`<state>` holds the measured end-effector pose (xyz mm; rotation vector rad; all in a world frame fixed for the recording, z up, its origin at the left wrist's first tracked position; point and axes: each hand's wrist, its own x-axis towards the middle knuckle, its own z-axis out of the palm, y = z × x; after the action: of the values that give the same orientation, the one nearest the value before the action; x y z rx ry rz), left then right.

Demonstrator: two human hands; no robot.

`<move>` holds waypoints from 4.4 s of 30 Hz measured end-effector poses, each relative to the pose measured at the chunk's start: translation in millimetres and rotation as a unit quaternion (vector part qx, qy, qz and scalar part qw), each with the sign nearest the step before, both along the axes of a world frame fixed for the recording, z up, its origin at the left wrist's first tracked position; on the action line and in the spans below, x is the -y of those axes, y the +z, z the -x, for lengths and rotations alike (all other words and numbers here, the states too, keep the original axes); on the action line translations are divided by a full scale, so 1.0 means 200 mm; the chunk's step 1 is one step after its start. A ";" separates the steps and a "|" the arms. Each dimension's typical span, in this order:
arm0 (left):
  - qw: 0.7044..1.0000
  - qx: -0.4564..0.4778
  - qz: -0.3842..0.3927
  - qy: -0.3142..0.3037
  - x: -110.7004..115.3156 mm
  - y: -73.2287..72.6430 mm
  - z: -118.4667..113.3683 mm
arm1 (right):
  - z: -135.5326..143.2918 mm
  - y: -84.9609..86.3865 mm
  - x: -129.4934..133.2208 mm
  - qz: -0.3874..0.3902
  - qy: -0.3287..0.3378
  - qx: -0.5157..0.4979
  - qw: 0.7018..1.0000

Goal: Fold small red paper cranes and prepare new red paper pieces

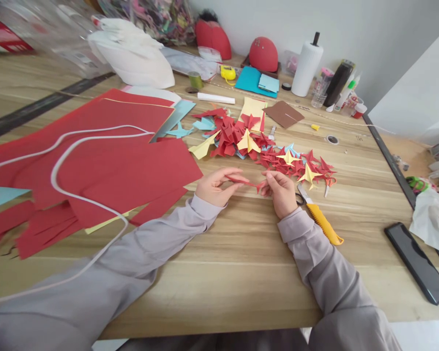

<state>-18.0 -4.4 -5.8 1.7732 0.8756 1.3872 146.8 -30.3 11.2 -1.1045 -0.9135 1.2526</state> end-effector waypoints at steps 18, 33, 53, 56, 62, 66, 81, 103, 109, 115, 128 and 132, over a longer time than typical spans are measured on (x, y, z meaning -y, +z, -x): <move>0.984 0.087 0.152 0.041 -0.01 0.05 0.00 | 0.00 -0.01 0.01 -0.024 0.067 0.068 0.995; 0.962 0.076 0.230 -0.124 -0.02 0.01 -0.01 | 0.01 -0.02 0.02 -0.084 0.064 0.060 0.993; 0.985 0.081 0.154 -0.015 -0.04 -0.02 -0.02 | 0.03 -0.02 0.05 -0.139 0.105 0.167 0.970; 0.982 0.090 0.164 -0.005 -0.04 -0.01 -0.02 | 0.03 -0.03 0.05 -0.165 0.112 0.220 0.955; 0.982 0.082 0.170 -0.024 -0.03 0.01 -0.02 | 0.04 -0.05 0.06 -0.222 0.105 0.324 0.914; 0.981 0.070 0.170 -0.068 -0.01 0.02 -0.01 | 0.04 -0.05 0.06 -0.193 0.071 0.305 0.930; 0.981 0.056 0.138 -0.122 -0.01 0.00 -0.01 | 0.02 -0.02 0.03 -0.065 0.036 0.106 0.992; 0.965 0.122 0.225 -0.063 -0.03 0.04 -0.01 | 0.03 -0.03 0.04 -0.165 0.027 0.167 0.972; 0.967 0.115 0.219 -0.065 -0.03 0.02 -0.01 | 0.02 -0.05 0.04 -0.154 0.021 0.203 0.967; 0.981 0.112 0.145 -0.067 -0.02 0.02 -0.02 | 0.02 -0.07 0.03 -0.145 0.032 0.201 0.968; 0.994 0.024 0.065 -0.088 -0.01 0.02 0.00 | 0.03 -0.03 0.04 -0.190 0.020 0.253 0.948; 0.982 0.057 0.154 -0.098 -0.01 0.01 -0.01 | 0.03 -0.04 0.05 -0.166 0.019 0.253 0.953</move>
<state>-15.2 -3.3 -3.4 1.4857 0.7849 1.1458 140.6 -39.4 4.0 -1.1548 -1.4778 0.8084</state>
